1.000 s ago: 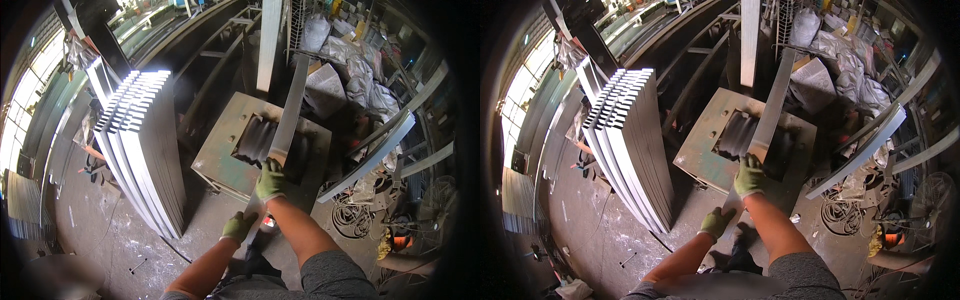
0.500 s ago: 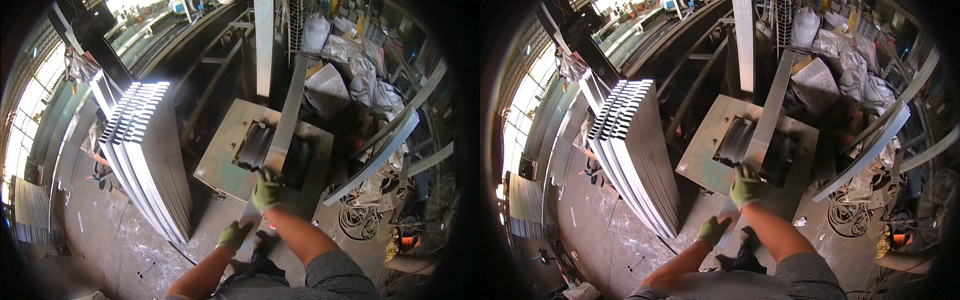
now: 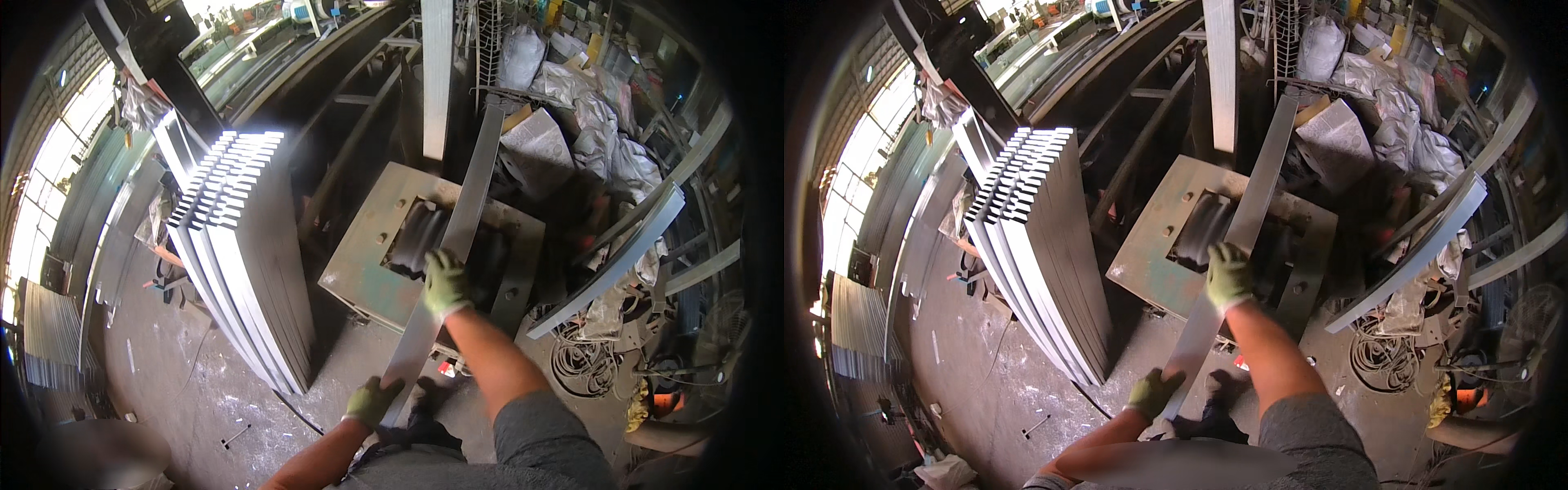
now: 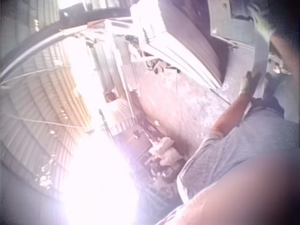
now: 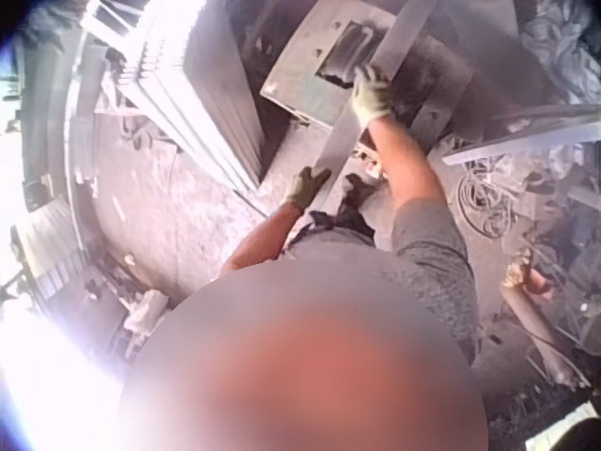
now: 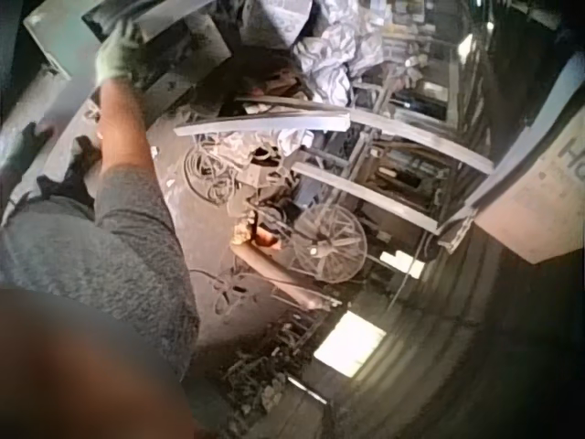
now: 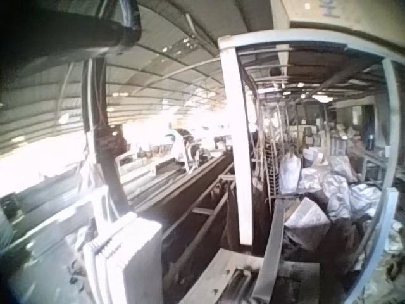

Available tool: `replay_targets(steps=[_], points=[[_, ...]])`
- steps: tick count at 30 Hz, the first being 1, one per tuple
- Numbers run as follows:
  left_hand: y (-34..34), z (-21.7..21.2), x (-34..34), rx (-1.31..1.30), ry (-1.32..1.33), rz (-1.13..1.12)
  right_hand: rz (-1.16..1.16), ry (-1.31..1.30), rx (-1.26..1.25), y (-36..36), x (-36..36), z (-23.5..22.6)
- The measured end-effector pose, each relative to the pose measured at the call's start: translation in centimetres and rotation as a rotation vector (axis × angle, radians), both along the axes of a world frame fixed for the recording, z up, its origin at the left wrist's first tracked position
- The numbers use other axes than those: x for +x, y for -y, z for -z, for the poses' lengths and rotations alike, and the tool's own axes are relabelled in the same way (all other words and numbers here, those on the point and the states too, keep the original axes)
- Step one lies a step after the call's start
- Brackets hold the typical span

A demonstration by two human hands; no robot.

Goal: The person repeatedly picks up long, flat metal sheets and feeds them one by one into a roller machine. After each sheet passes through, the person stacks it with others nearby. The process is continuous and repetitive throughout the clip.

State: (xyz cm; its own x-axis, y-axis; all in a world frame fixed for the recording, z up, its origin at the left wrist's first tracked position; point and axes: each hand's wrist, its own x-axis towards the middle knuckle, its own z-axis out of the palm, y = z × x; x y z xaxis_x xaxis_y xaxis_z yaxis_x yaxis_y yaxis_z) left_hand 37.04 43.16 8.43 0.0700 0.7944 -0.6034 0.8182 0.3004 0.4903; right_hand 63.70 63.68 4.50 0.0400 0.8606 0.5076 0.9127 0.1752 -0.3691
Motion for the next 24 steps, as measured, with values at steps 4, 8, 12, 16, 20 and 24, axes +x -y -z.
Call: replay_targets(steps=[4, 8, 12, 16, 20, 24], points=[[-4.5, -1.9, 2.8, 0.025, 0.096, 0.014, -0.01, 0.217, -0.059, -3.8, 2.8, -1.5], [-3.2, -1.4, 2.3, 0.004, 0.147, -0.021, -0.028, 0.215, -0.068, -2.6, 2.7, -1.3], [0.6, 0.8, 0.1, -0.044, 0.171, -0.041, -0.093, 0.139, -0.05, 0.9, 1.0, -0.9], [4.6, 3.0, -3.7, -0.092, 0.171, -0.058, -0.096, 0.241, -0.03, 5.0, -2.4, -0.3], [10.1, 4.8, -9.0, -0.082, 0.119, -0.033, -0.121, 0.138, -0.094, 10.7, -8.0, 1.8], [13.4, 6.0, -11.2, -0.068, 0.158, -0.062, -0.147, 0.175, -0.132, 13.7, -9.4, 1.2]])
